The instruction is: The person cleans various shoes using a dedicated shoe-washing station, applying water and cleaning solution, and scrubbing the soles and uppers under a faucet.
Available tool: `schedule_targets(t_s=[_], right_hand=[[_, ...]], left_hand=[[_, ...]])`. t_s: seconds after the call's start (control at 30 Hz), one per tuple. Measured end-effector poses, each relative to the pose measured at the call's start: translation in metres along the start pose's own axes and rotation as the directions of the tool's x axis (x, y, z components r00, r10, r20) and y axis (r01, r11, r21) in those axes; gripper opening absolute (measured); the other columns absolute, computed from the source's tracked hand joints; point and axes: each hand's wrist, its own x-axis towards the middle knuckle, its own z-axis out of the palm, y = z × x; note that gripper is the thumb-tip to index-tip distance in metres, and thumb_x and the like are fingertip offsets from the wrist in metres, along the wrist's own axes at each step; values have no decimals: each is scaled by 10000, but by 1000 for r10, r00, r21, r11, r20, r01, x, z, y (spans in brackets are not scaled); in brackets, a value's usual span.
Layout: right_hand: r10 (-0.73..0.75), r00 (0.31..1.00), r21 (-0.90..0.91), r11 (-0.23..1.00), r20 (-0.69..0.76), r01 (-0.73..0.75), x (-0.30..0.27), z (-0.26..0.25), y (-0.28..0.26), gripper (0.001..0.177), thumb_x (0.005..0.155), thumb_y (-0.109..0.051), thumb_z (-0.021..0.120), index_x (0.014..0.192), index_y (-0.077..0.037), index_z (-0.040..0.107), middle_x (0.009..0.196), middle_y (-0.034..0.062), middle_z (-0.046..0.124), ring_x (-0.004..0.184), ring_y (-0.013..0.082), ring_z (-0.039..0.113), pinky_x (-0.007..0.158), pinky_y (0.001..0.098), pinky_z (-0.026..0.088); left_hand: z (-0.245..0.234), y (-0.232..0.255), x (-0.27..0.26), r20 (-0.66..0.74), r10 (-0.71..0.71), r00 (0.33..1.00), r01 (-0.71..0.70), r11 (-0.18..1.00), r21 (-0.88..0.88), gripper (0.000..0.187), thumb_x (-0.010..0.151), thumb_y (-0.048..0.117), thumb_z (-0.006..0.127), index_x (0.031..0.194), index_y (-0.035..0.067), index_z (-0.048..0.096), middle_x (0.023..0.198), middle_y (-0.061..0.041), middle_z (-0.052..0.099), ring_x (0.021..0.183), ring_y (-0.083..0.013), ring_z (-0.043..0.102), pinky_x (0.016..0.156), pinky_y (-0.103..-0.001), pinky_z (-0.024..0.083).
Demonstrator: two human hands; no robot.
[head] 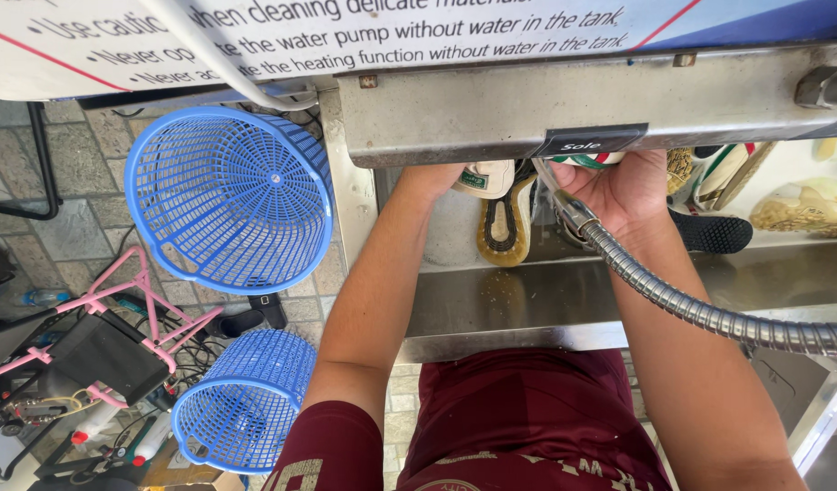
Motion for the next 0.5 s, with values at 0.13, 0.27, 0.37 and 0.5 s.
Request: schedule_targets(t_s=[0.13, 0.27, 0.37, 0.5], right_hand=[[-6, 1000, -17, 1000, 27, 7, -2, -1, 2, 582, 1118, -418, 485, 1430, 72, 527, 1318, 252, 679, 1142, 363, 734, 961, 492, 653], [-59, 996, -144, 987, 61, 67, -6, -3, 1, 552, 1136, -374, 501, 1440, 87, 528, 1319, 254, 682, 1142, 358, 730, 944, 478, 647], [-51, 998, -134, 989, 34, 56, -6, 0, 1, 563, 1098, -396, 492, 1422, 64, 524, 1298, 238, 682, 1119, 343, 741, 938, 474, 667], [-54, 999, -86, 995, -7, 53, -2, 4, 4, 607, 1124, -443, 509, 1435, 77, 539, 1291, 256, 696, 1105, 351, 743, 906, 457, 657]], left_hand=[[-4, 9, -3, 25, -82, 996, 83, 996, -45, 509, 855, 295, 786, 1273, 40, 648, 1231, -153, 729, 1136, -229, 700, 980, -350, 565], [-5, 18, -7, 23, -58, 998, 59, 997, -58, 551, 777, 290, 845, 1229, 39, 655, 1197, -153, 737, 1106, -230, 704, 951, -351, 577], [-5, 11, -4, 23, -59, 998, 59, 998, -11, 531, 822, 304, 820, 1256, 51, 649, 1231, -143, 728, 1142, -222, 692, 989, -350, 559], [-1, -8, 2, 9, -75, 997, 75, 997, 17, 470, 958, 335, 722, 1336, 73, 623, 1331, -126, 693, 1243, -205, 658, 1071, -351, 521]])
